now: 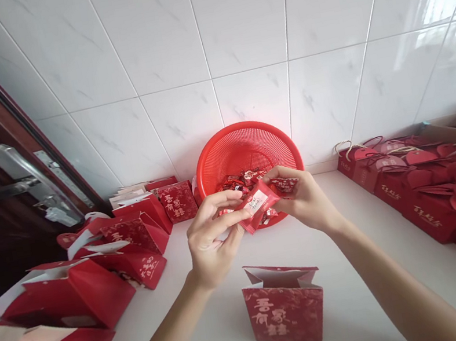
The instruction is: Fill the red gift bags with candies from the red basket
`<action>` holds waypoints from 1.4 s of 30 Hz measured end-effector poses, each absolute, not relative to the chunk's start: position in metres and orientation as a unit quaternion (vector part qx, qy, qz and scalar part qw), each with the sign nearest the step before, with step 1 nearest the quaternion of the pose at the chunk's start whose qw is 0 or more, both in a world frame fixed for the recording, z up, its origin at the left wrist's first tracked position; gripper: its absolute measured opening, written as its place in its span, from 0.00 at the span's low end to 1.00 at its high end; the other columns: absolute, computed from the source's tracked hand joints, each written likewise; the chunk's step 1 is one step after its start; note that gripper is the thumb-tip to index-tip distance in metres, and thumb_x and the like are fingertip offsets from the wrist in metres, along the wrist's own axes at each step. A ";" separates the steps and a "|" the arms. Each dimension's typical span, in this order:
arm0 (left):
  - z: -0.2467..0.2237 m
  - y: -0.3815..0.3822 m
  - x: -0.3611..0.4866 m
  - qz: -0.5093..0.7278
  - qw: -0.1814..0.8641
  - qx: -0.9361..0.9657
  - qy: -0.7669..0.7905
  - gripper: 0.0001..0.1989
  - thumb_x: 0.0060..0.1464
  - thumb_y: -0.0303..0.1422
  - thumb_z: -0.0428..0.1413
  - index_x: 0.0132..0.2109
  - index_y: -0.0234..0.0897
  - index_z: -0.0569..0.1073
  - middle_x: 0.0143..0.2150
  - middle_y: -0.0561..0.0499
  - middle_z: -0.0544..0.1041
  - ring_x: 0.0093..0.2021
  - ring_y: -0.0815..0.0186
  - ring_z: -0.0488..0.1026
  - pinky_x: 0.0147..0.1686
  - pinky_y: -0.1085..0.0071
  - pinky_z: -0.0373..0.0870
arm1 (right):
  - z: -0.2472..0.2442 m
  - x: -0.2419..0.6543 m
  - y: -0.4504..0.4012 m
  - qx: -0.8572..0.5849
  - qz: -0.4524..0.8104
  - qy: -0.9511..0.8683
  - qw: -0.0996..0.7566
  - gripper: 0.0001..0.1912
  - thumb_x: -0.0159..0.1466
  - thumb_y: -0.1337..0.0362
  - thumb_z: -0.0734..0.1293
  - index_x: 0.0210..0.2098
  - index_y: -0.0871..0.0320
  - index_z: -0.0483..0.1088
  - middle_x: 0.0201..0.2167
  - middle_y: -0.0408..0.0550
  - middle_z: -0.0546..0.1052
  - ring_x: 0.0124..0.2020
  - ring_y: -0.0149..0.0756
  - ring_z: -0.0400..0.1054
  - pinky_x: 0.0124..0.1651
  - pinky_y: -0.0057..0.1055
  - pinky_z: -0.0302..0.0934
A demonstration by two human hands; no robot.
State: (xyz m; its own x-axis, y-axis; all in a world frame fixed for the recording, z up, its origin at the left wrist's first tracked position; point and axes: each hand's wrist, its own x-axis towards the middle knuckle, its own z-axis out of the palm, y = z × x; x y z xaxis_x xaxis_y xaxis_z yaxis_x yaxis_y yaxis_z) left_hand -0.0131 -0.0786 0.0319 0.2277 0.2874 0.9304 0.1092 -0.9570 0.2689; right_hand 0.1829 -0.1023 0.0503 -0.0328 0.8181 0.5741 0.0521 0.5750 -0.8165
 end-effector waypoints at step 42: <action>0.032 -0.078 -0.013 0.611 0.071 0.779 0.119 0.15 0.57 0.17 0.58 0.40 0.42 0.83 0.50 0.48 0.76 0.46 0.65 0.78 0.45 0.65 0.80 | 0.055 0.195 -0.105 -0.252 0.350 -0.687 0.585 0.19 0.57 0.72 0.73 0.48 0.53 0.77 0.50 0.49 0.79 0.47 0.40 0.76 0.45 0.33 0.72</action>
